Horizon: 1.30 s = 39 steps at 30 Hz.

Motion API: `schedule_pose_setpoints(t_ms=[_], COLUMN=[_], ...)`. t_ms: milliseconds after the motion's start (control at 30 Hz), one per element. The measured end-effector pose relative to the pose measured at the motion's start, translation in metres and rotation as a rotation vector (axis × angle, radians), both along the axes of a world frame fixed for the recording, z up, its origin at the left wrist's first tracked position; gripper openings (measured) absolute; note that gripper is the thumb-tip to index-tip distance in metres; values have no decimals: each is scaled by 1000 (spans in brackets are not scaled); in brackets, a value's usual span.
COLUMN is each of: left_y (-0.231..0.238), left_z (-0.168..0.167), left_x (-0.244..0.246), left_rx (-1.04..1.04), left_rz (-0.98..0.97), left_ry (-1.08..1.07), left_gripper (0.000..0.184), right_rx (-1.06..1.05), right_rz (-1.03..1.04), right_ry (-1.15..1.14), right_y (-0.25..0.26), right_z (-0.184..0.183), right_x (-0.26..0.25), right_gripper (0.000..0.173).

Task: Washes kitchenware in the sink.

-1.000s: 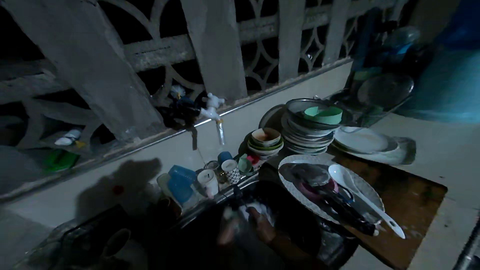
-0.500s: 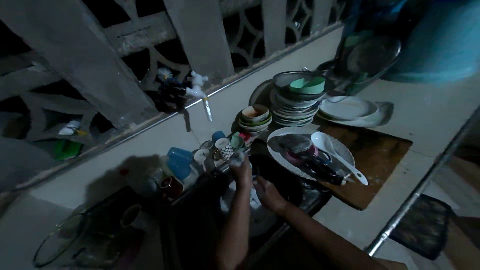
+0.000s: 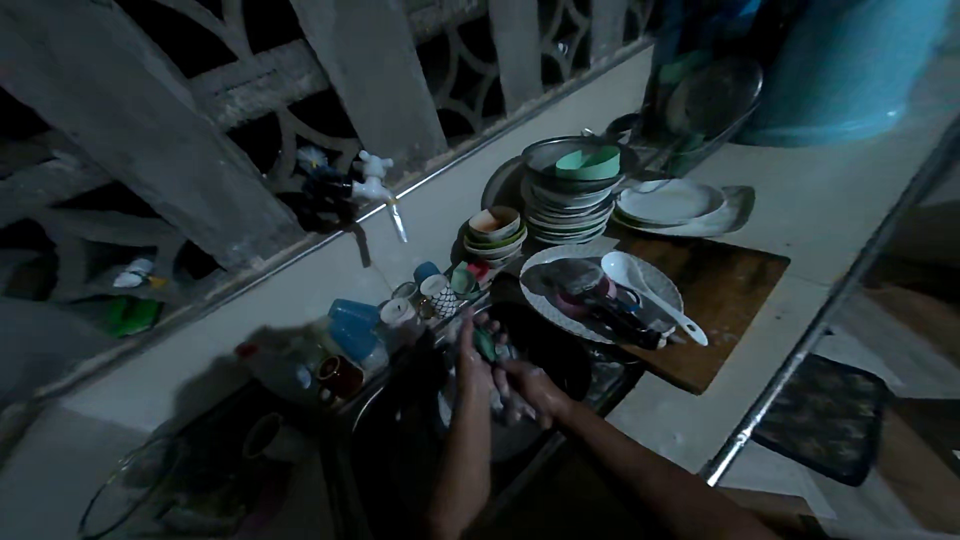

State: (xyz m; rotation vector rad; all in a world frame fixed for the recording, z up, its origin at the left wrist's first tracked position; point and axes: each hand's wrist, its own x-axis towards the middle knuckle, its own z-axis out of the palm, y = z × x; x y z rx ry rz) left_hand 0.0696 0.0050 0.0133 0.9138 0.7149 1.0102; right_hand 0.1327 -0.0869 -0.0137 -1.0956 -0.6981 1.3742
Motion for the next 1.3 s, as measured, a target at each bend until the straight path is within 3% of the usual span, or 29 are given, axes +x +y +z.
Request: schedule_pose_setpoints(t_ms=[67, 133, 233, 400, 567, 633, 733, 833, 967, 1033, 1133, 1233, 1300], left_y=[-6, -5, 16, 32, 21, 29, 32, 21, 22, 31, 39, 22, 8], left_z=[-2, 3, 6, 3, 24, 26, 20, 20, 20, 13, 4, 11, 16], left_x=[5, 2, -2, -5, -1, -2, -6, -3, -7, -11, -9, -8, -7], left_rx=[109, 280, 492, 774, 599, 584, 601, 575, 520, 503, 264, -77, -200], left_rz=[133, 211, 275, 289, 53, 97, 236, 189, 145, 259, 414, 197, 59], left_ry=[293, 501, 812, 954, 1160, 1198, 1109, 1002, 1074, 1008, 524, 63, -106], left_gripper=[30, 48, 53, 45, 50, 47, 49, 49, 52, 48, 35, 28, 35], right_rx=[-82, -124, -182, -194, -197, -222, -255, -282, -290, -291, -212, -137, -93], right_rz=[53, 94, 122, 164, 172, 195, 205, 195, 204, 200, 139, 184, 259], right_ry=[-46, -215, -370, -247, -112, -172, -310, -374, -360, -335, -194, 18, 110], right_y=[1, 0, -4, -3, 3, 2, 5, 10, 4, 2, 1, 8, 13], right_z=[8, 15, 26, 27, 37, 42, 51, 54, 49, 48, 44, 30, 15], right_x=[-1, -4, -17, -10, -7, -7, -7, -7, -11, -14, -10, 1, 10], right_gripper=[50, 53, 42, 39, 36, 32, 31, 44, 39, 34, 41, 49, 51])
